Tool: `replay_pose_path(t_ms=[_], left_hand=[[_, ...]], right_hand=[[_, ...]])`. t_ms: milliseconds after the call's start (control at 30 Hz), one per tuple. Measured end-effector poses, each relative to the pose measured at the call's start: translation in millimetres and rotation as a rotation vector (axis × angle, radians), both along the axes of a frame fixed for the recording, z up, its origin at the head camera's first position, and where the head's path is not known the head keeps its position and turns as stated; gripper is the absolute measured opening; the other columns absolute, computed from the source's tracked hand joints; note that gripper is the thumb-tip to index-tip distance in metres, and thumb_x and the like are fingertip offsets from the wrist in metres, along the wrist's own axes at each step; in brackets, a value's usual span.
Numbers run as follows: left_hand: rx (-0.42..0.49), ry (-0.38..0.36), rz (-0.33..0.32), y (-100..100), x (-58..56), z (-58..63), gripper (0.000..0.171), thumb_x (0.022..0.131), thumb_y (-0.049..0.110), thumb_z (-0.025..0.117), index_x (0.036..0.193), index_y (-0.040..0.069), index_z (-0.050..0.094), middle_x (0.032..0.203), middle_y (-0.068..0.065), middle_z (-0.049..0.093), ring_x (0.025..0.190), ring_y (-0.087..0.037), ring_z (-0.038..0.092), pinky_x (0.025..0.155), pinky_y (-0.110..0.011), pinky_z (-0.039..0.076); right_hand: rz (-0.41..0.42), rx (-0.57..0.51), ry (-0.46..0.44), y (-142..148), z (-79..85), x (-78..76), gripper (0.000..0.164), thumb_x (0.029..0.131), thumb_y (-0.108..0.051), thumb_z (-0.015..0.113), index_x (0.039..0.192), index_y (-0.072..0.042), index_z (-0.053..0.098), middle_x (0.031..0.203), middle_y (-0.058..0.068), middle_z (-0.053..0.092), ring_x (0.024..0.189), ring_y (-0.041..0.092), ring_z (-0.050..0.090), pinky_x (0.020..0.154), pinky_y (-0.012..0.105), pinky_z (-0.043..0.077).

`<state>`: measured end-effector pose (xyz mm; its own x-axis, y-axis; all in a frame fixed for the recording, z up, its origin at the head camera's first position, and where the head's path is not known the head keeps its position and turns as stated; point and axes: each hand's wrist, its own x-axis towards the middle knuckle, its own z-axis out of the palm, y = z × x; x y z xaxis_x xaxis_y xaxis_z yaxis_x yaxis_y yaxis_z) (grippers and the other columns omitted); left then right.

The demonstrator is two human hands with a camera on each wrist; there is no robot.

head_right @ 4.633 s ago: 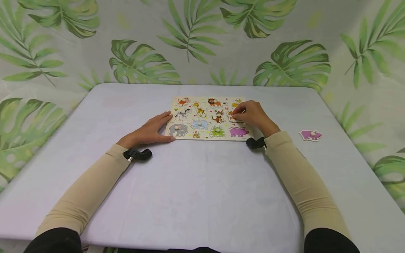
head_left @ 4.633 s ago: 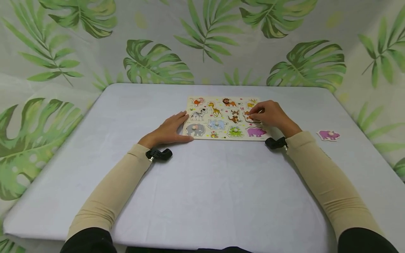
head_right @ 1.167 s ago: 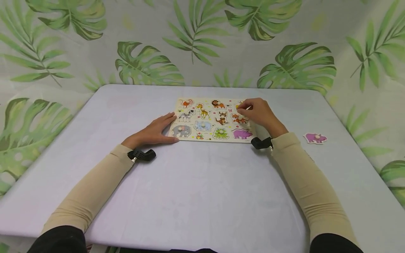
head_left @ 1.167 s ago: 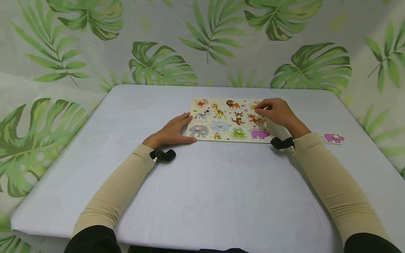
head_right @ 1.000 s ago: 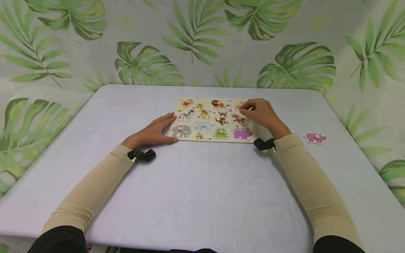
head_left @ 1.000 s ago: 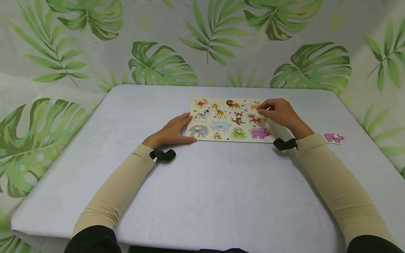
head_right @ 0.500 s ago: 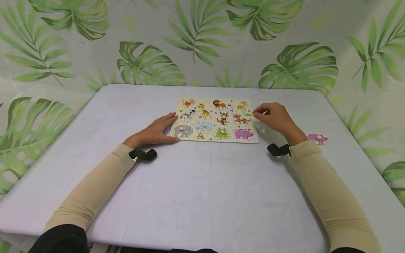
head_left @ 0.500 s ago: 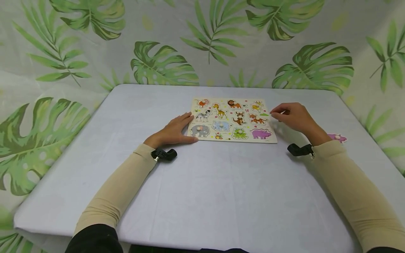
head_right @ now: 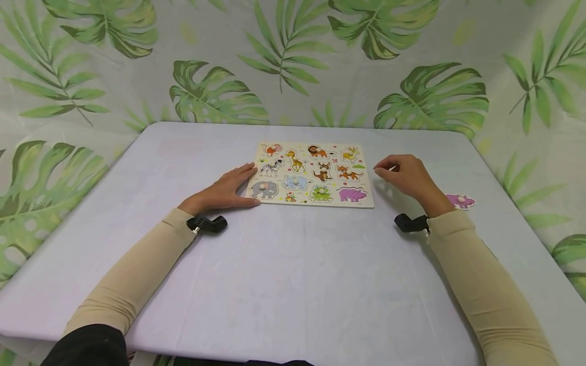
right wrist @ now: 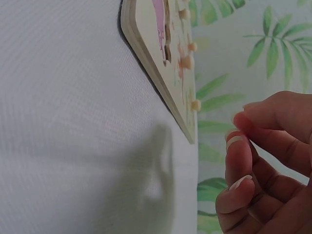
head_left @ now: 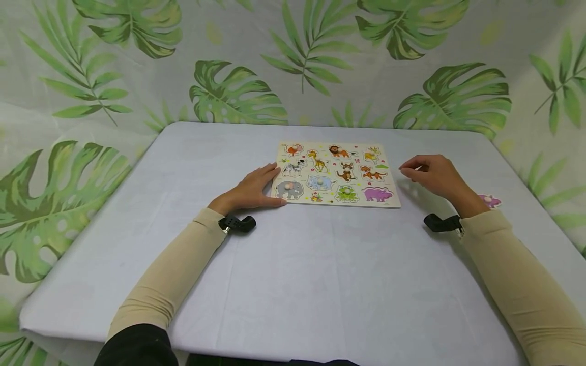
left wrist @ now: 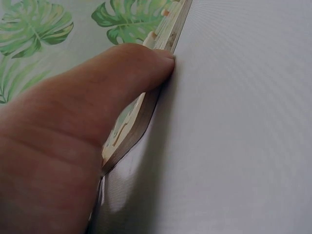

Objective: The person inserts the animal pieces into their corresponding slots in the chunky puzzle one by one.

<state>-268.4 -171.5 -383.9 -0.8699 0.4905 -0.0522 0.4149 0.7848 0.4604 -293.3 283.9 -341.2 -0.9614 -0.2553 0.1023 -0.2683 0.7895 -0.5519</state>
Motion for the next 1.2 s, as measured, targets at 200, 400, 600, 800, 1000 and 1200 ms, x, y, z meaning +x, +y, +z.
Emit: replay_pose_path(t_ms=[200, 400, 600, 800, 1000, 1200], left_hand=[[-0.001, 0.009, -0.001, 0.4, 0.5, 0.6, 0.099, 0.082, 0.058, 0.065, 0.155, 0.01, 0.018, 0.162, -0.007, 0.009, 0.148, -0.027, 0.006, 0.116, -0.05, 0.011], [-0.001, 0.013, -0.006, 0.7, 0.8, 0.8, 0.099, 0.082, 0.058, 0.065, 0.155, 0.01, 0.019, 0.162, -0.007, 0.009, 0.148, -0.028, 0.006, 0.116, -0.05, 0.011], [-0.004, 0.01, 0.002, 0.1, 0.9, 0.1, 0.099, 0.083, 0.058, 0.064, 0.155, 0.011, 0.018, 0.162, -0.006, 0.009, 0.148, -0.026, 0.006, 0.117, -0.048, 0.011], [0.001, 0.003, 0.012, 1.1, 0.8, 0.5, 0.098, 0.083, 0.057, 0.065, 0.155, 0.011, 0.019, 0.162, -0.005, 0.009, 0.148, -0.027, 0.006, 0.117, -0.048, 0.011], [-0.004, 0.002, 0.017, 1.5, 1.5, 1.8, 0.098, 0.082, 0.058, 0.065, 0.155, 0.011, 0.019, 0.162, -0.004, 0.008, 0.148, -0.027, 0.006, 0.117, -0.048, 0.011], [-0.004, -0.002, 0.018, 1.7, 2.4, 2.5, 0.098, 0.082, 0.058, 0.064, 0.155, 0.012, 0.018, 0.162, -0.004, 0.008, 0.148, -0.027, 0.006, 0.117, -0.049, 0.011]], right_hand=[[-0.01, 0.017, 0.003, 6.0, 0.9, 2.3, 0.034, 0.094, -0.033, 0.063, 0.113, -0.005, 0.07, 0.108, 0.016, 0.066, 0.083, 0.028, 0.061, 0.06, 0.033, 0.044], [-0.031, 0.022, -0.01, 16.7, -0.1, 7.5, 0.037, 0.094, -0.036, 0.062, 0.114, -0.005, 0.069, 0.109, 0.016, 0.066, 0.082, 0.028, 0.061, 0.058, 0.033, 0.044], [-0.04, 0.036, -0.007, 26.5, -2.0, 11.0, 0.038, 0.094, -0.037, 0.062, 0.114, -0.005, 0.069, 0.108, 0.017, 0.066, 0.082, 0.029, 0.062, 0.059, 0.032, 0.044], [-0.051, 0.042, -0.004, 34.4, -2.4, 16.5, 0.041, 0.094, -0.039, 0.062, 0.114, -0.005, 0.069, 0.107, 0.017, 0.067, 0.081, 0.027, 0.064, 0.06, 0.031, 0.044], [-0.057, 0.044, -0.016, 38.4, -1.0, 19.8, 0.041, 0.094, -0.039, 0.062, 0.114, -0.004, 0.069, 0.106, 0.017, 0.067, 0.081, 0.026, 0.063, 0.059, 0.029, 0.045], [-0.055, 0.05, -0.029, 45.5, -2.1, 20.1, 0.043, 0.093, -0.041, 0.062, 0.116, -0.005, 0.068, 0.107, 0.017, 0.066, 0.081, 0.024, 0.062, 0.059, 0.028, 0.046]])
